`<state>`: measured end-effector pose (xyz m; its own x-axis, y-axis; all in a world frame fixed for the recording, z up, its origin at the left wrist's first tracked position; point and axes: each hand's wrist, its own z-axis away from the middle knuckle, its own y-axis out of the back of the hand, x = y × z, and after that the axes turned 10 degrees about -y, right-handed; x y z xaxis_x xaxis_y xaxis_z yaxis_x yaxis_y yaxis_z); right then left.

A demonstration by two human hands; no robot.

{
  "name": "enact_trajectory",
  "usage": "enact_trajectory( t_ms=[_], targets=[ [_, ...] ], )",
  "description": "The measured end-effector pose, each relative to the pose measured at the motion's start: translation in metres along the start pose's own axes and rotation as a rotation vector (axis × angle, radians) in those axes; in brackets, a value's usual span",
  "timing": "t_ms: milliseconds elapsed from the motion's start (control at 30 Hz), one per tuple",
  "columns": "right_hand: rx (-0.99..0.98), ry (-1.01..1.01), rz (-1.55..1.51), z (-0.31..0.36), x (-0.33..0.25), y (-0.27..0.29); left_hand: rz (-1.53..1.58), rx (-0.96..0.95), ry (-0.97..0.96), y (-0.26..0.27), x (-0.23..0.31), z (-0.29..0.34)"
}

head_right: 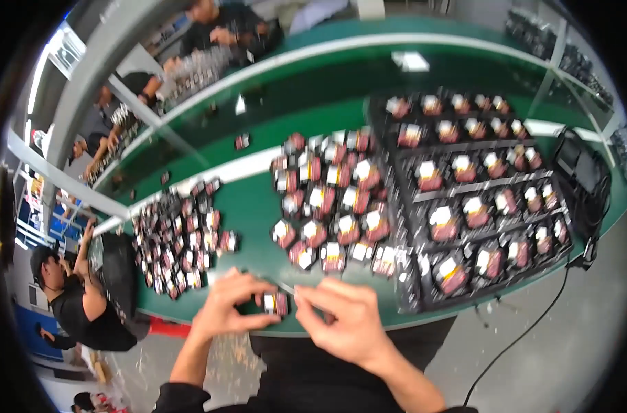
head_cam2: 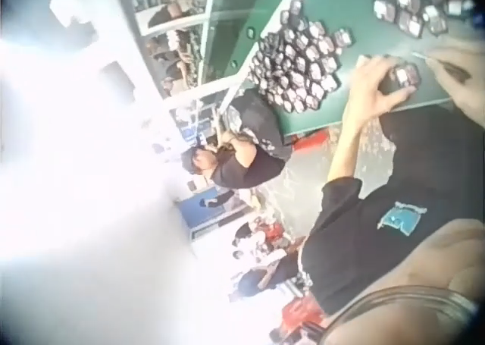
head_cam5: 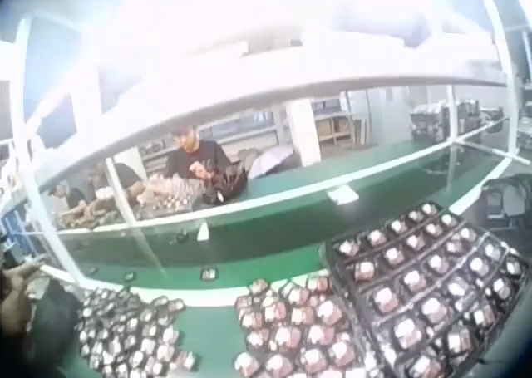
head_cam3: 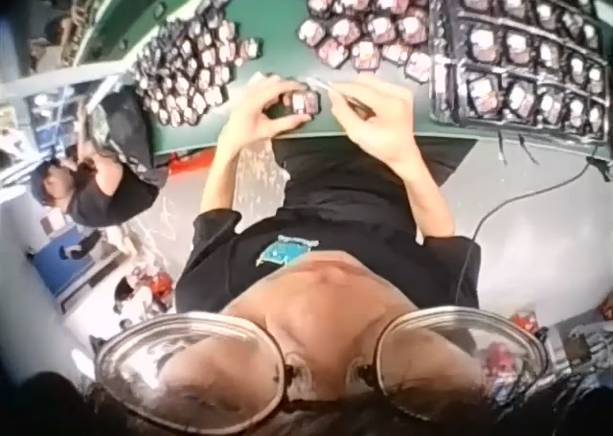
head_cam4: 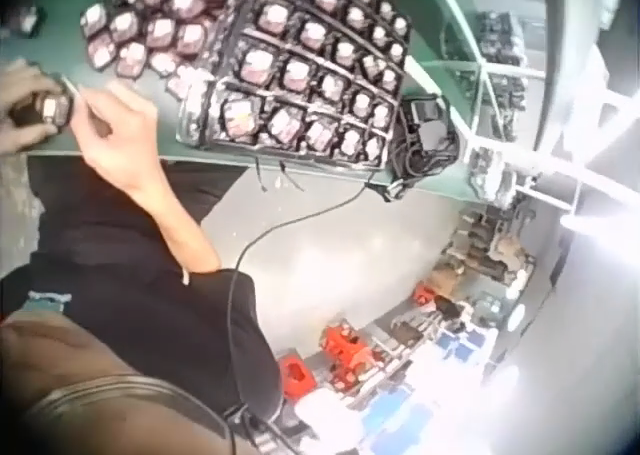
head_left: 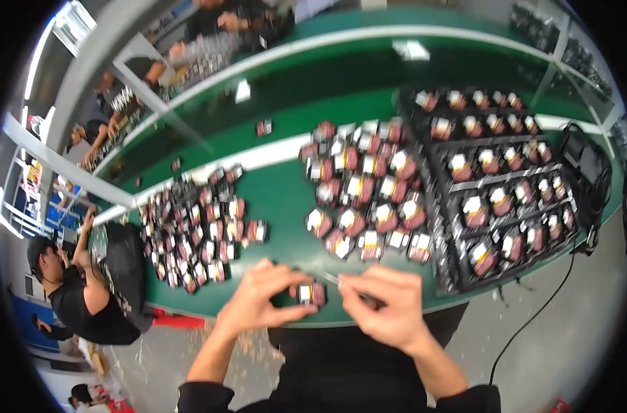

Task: Manually assembling or inspecting small electronic watch components at a factory workbench.

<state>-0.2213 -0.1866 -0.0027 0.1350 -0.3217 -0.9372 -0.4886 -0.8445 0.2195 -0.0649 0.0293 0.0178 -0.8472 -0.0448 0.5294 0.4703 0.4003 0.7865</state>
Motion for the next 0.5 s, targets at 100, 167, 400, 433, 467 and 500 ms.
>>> enact_trajectory(
  t_ms=[100,167,400,433,467,500],
  targets=[
    [0.050,-0.017,-0.076,0.002,-0.003,0.000,-0.012,-0.007,0.014,0.004,0.008,-0.004],
    [0.081,-0.036,-0.110,0.003,-0.004,0.001,0.059,0.023,0.095,0.004,0.010,-0.006],
    [0.101,-0.064,-0.114,0.008,-0.011,0.003,0.126,0.147,0.009,0.026,-0.022,-0.079],
    [0.127,-0.059,-0.137,0.007,-0.013,0.000,0.036,0.170,-0.081,0.028,-0.026,-0.097],
    [0.153,-0.054,-0.157,0.007,-0.012,-0.004,-0.006,0.148,-0.084,0.030,-0.026,-0.109],
    [0.147,-0.032,-0.129,0.008,-0.010,-0.007,0.023,0.181,-0.139,0.026,-0.032,-0.119]
  ],
)
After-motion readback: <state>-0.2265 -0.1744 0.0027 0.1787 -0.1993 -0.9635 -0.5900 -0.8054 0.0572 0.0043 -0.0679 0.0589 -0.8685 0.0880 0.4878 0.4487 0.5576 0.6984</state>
